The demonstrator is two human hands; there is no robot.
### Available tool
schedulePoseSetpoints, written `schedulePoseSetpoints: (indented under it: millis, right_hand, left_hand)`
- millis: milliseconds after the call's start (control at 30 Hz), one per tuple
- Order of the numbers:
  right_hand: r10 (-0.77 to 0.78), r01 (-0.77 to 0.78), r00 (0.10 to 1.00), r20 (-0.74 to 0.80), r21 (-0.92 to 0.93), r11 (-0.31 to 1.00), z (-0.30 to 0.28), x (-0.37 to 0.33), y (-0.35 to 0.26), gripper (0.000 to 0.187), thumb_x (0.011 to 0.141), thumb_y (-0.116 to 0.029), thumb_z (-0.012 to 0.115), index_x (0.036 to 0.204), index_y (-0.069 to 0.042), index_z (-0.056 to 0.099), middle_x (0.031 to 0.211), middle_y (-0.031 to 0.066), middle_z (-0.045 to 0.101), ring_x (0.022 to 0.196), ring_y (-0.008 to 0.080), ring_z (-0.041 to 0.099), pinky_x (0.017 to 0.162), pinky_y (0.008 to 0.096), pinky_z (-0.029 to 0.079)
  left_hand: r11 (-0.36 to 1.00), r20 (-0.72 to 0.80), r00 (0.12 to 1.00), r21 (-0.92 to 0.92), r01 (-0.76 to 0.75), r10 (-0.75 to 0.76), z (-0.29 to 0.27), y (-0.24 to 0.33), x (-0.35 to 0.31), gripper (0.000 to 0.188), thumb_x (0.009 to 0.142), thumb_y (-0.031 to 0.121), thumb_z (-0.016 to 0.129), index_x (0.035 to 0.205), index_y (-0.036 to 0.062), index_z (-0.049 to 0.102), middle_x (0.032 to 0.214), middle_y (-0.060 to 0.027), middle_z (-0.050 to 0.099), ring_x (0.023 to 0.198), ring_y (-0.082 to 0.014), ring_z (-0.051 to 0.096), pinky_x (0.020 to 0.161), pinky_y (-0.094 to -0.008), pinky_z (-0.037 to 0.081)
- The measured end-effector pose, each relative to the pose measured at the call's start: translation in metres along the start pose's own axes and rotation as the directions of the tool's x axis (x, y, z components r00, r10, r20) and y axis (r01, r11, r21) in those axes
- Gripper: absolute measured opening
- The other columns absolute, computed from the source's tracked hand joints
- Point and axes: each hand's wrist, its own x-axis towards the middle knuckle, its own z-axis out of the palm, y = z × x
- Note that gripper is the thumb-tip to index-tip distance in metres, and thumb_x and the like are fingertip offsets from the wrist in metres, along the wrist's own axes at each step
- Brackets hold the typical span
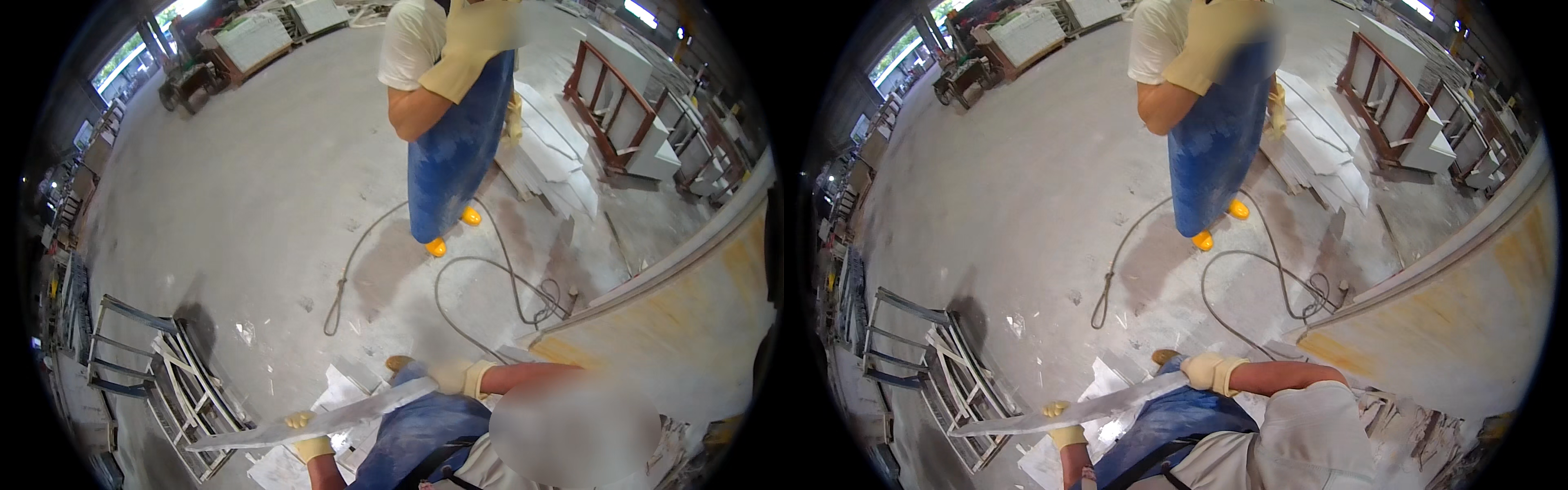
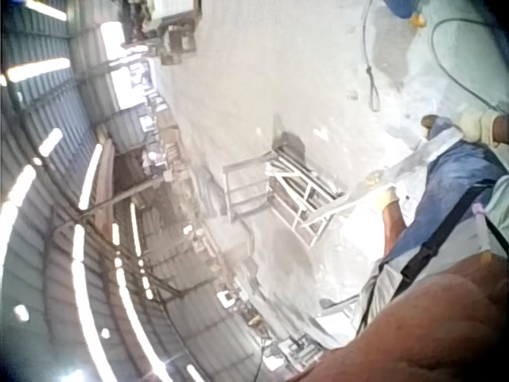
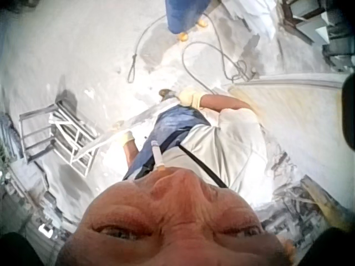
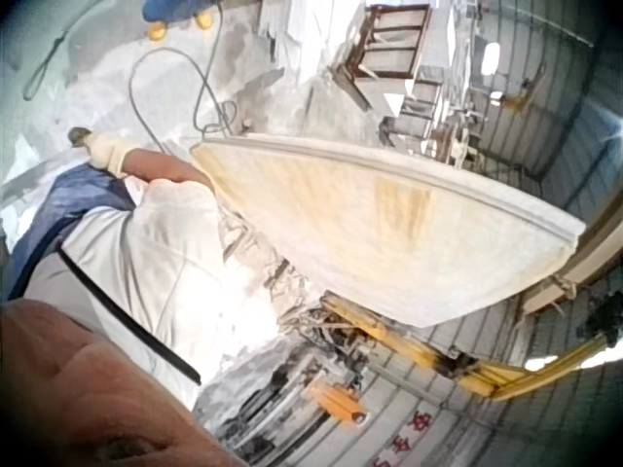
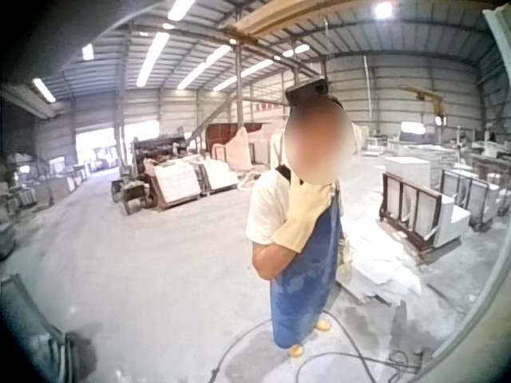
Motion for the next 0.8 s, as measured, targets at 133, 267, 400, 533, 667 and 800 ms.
schedulePoseSetpoints:
  millis: [133, 267, 400, 533, 667, 800]
  right_hand:
    - [0.015, -0.012, 0.998, 0.058, -0.061, 0.998, -0.026, -0.007, -0.012, 0.030, 0.081, -0.023, 0.062, 0.103, -0.005, 0.070, 0.102, 0.0220, 0.071, 0.096, 0.0405, 0.068, 0.085, 0.0498, 0.053]
    - [0.020, -0.009, 0.996, 0.084, -0.121, 0.993, -0.055, -0.006, -0.025, 0.030, 0.081, -0.024, 0.062, 0.103, -0.005, 0.070, 0.100, 0.0221, 0.071, 0.095, 0.0404, 0.068, 0.084, 0.0498, 0.053]
    - [-0.036, 0.055, 0.992, 0.123, -0.161, 0.985, -0.071, 0.008, -0.037, 0.032, 0.082, -0.025, 0.061, 0.105, -0.004, 0.070, 0.099, 0.0237, 0.071, 0.095, 0.0415, 0.068, 0.084, 0.0500, 0.053]
    - [-0.072, 0.097, 0.989, 0.129, -0.195, 0.976, -0.096, 0.019, -0.064, 0.035, 0.083, -0.029, 0.063, 0.106, -0.004, 0.070, 0.101, 0.0255, 0.070, 0.096, 0.0421, 0.068, 0.085, 0.0503, 0.053]
    - [-0.137, 0.140, 0.990, 0.029, -0.219, 0.966, -0.081, 0.033, -0.068, 0.031, 0.079, -0.023, 0.062, 0.102, -0.005, 0.071, 0.099, 0.0237, 0.070, 0.094, 0.0420, 0.068, 0.083, 0.0519, 0.052]
    - [-0.179, 0.178, 0.984, 0.021, -0.242, 0.954, -0.069, 0.038, -0.083, 0.030, 0.078, -0.022, 0.064, 0.102, -0.005, 0.070, 0.098, 0.0229, 0.070, 0.093, 0.0419, 0.068, 0.082, 0.0519, 0.053]
  left_hand:
    - [0.917, -0.166, 0.984, -0.399, -0.002, -0.070, -0.003, 0.006, 0.003, 0.020, 0.094, 0.022, 0.045, 0.078, 0.0160, 0.036, 0.073, 0.0007, 0.035, 0.065, -0.0157, 0.039, 0.070, -0.0315, 0.042]
    - [0.784, -0.066, 0.978, 0.610, -0.117, 0.197, 0.001, -0.020, 0.005, 0.018, 0.093, 0.022, 0.046, 0.079, 0.0157, 0.037, 0.074, 0.0002, 0.036, 0.067, -0.0164, 0.039, 0.071, -0.0321, 0.042]
    - [0.594, -0.016, 0.954, 0.785, -0.173, 0.299, 0.013, -0.029, -0.010, 0.017, 0.093, 0.021, 0.047, 0.080, 0.0154, 0.037, 0.076, -0.0004, 0.037, 0.068, -0.0171, 0.039, 0.072, -0.0326, 0.042]
    - [0.473, 0.046, 0.924, 0.849, -0.236, 0.379, 0.024, -0.024, -0.026, 0.016, 0.092, 0.021, 0.047, 0.081, 0.0151, 0.038, 0.077, -0.0009, 0.038, 0.070, -0.0177, 0.040, 0.073, -0.0332, 0.042]
    - [0.354, 0.108, 0.893, 0.892, -0.281, 0.437, 0.034, -0.021, -0.032, 0.014, 0.091, 0.020, 0.048, 0.082, 0.0148, 0.039, 0.078, -0.0014, 0.038, 0.071, -0.0184, 0.040, 0.074, -0.0338, 0.042]
    - [0.267, 0.152, 0.862, 0.912, -0.311, 0.484, 0.039, -0.010, -0.042, 0.013, 0.091, 0.020, 0.048, 0.083, 0.0145, 0.039, 0.079, -0.0020, 0.039, 0.073, -0.0191, 0.041, 0.075, -0.0343, 0.042]
